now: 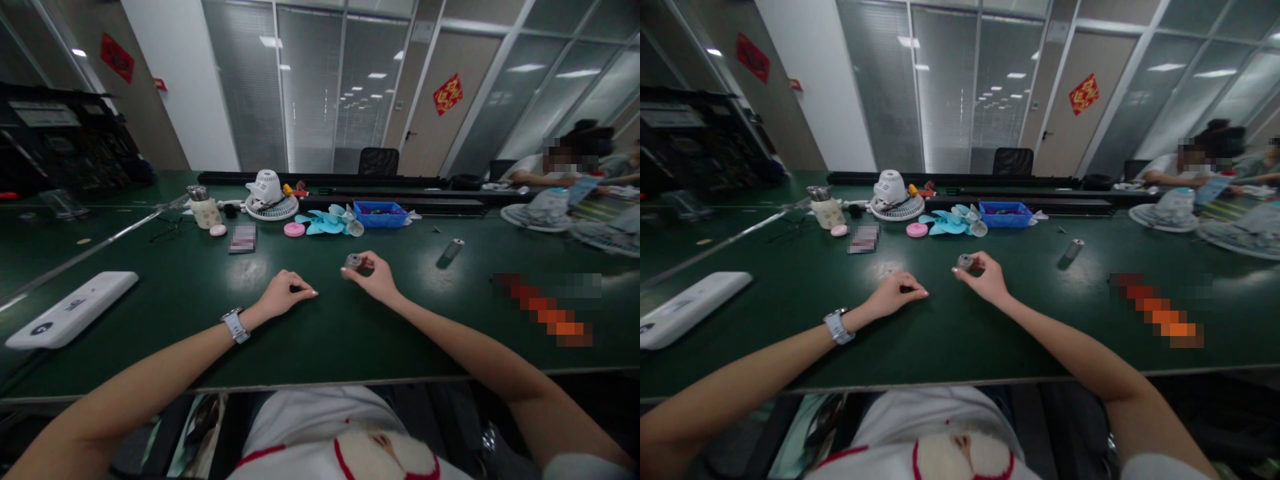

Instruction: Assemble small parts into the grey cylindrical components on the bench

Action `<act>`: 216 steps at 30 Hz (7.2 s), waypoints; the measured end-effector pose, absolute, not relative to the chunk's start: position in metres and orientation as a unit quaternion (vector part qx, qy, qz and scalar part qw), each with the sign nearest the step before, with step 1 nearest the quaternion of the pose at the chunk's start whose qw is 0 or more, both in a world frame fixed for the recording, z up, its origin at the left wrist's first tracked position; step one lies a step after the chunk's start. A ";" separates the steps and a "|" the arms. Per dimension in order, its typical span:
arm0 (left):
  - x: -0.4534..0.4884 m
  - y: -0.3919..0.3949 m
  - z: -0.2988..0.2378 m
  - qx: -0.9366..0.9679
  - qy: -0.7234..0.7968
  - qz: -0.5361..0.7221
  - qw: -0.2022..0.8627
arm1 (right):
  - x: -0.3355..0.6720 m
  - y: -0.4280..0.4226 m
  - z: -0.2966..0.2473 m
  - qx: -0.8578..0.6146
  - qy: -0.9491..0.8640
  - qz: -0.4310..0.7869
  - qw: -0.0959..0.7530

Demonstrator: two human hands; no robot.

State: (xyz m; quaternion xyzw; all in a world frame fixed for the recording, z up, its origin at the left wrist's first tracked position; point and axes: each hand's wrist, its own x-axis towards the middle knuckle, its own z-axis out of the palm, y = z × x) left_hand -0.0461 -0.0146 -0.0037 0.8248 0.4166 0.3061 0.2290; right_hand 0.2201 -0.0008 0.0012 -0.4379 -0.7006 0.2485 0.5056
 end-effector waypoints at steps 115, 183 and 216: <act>-0.044 -0.010 -0.011 0.677 0.484 0.435 0.345 | 0.405 0.085 -0.002 -0.775 -0.547 -0.107 0.299; -0.052 0.006 -0.020 0.641 0.513 0.472 0.321 | 0.284 0.047 0.007 -0.522 -0.762 -0.134 0.357; -0.047 -0.001 -0.015 0.659 0.514 0.444 0.322 | 0.355 0.089 0.014 -0.641 -0.637 -0.183 0.386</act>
